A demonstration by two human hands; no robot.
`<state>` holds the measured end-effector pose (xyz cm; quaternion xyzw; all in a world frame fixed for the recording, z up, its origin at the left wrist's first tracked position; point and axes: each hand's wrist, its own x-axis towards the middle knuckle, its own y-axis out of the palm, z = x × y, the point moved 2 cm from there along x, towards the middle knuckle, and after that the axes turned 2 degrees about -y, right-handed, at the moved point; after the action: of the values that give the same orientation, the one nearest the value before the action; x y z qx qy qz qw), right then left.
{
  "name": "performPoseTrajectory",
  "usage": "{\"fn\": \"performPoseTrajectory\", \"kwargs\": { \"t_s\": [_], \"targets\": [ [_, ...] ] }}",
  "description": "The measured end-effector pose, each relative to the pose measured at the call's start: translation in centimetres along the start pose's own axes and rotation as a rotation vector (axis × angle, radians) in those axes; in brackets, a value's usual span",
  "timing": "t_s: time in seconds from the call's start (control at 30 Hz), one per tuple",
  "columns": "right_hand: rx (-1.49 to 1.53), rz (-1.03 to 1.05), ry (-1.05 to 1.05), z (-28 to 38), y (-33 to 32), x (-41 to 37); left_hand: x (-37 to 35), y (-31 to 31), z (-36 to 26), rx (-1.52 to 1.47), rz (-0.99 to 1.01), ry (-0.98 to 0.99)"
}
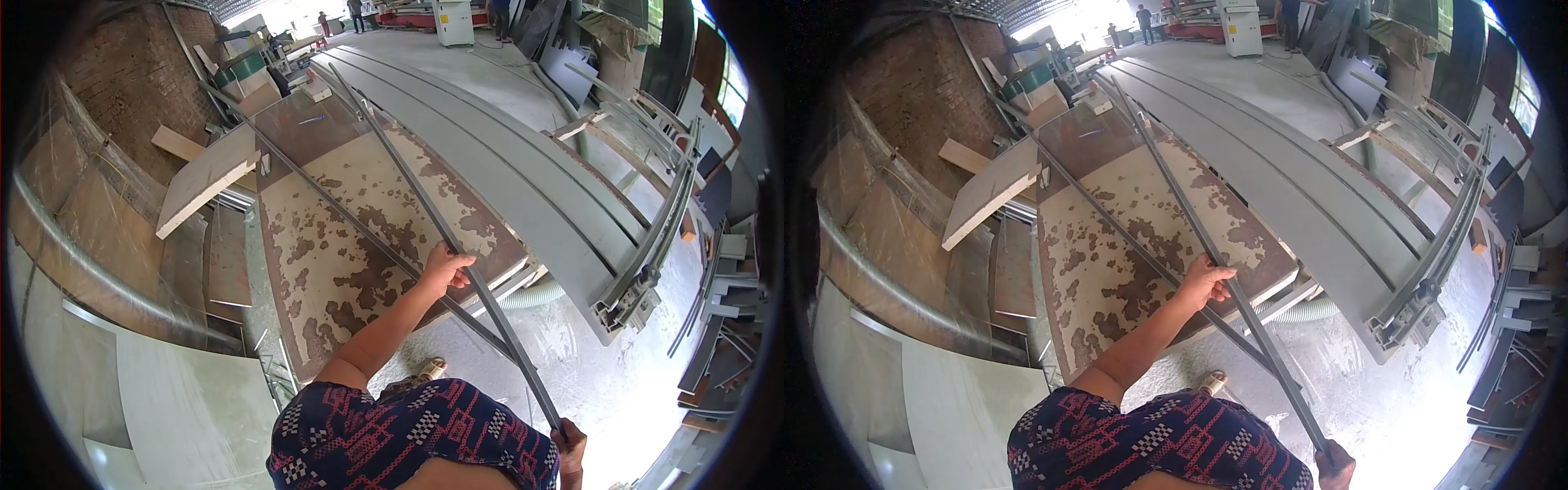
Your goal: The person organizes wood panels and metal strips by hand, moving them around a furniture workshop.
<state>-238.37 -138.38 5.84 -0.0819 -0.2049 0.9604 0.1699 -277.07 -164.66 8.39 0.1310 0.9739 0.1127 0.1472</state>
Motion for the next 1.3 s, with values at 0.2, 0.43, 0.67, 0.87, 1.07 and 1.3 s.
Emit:
{"fn": "performPoseTrajectory", "kwargs": {
  "t_s": [0.2,0.43,0.67,0.87,1.07,1.3],
  "targets": [
    [0.016,-0.004,0.004,0.6,0.6,0.5,0.2,-0.5,-0.6,0.022,-0.005,-0.021],
    [0.013,0.014,-0.019,1.2,1.0,1.3,1.4,-1.7,0.1,0.011,-0.005,-0.032],
    [0.052,0.021,-0.019,-0.2,1.5,1.7,1.8,-2.6,0.3,0.044,0.000,-0.064],
    [-0.029,0.041,0.013,2.7,1.1,2.2,2.8,-2.8,0.5,0.050,0.028,-0.104],
    [-0.159,-0.016,0.084,7.2,-1.5,3.0,4.1,-1.2,-1.6,-0.013,0.077,-0.072],
    [-0.604,-0.082,-0.376,12.2,-3.6,3.0,5.6,1.4,-4.3,-0.047,0.113,-0.043]
  ]
}}
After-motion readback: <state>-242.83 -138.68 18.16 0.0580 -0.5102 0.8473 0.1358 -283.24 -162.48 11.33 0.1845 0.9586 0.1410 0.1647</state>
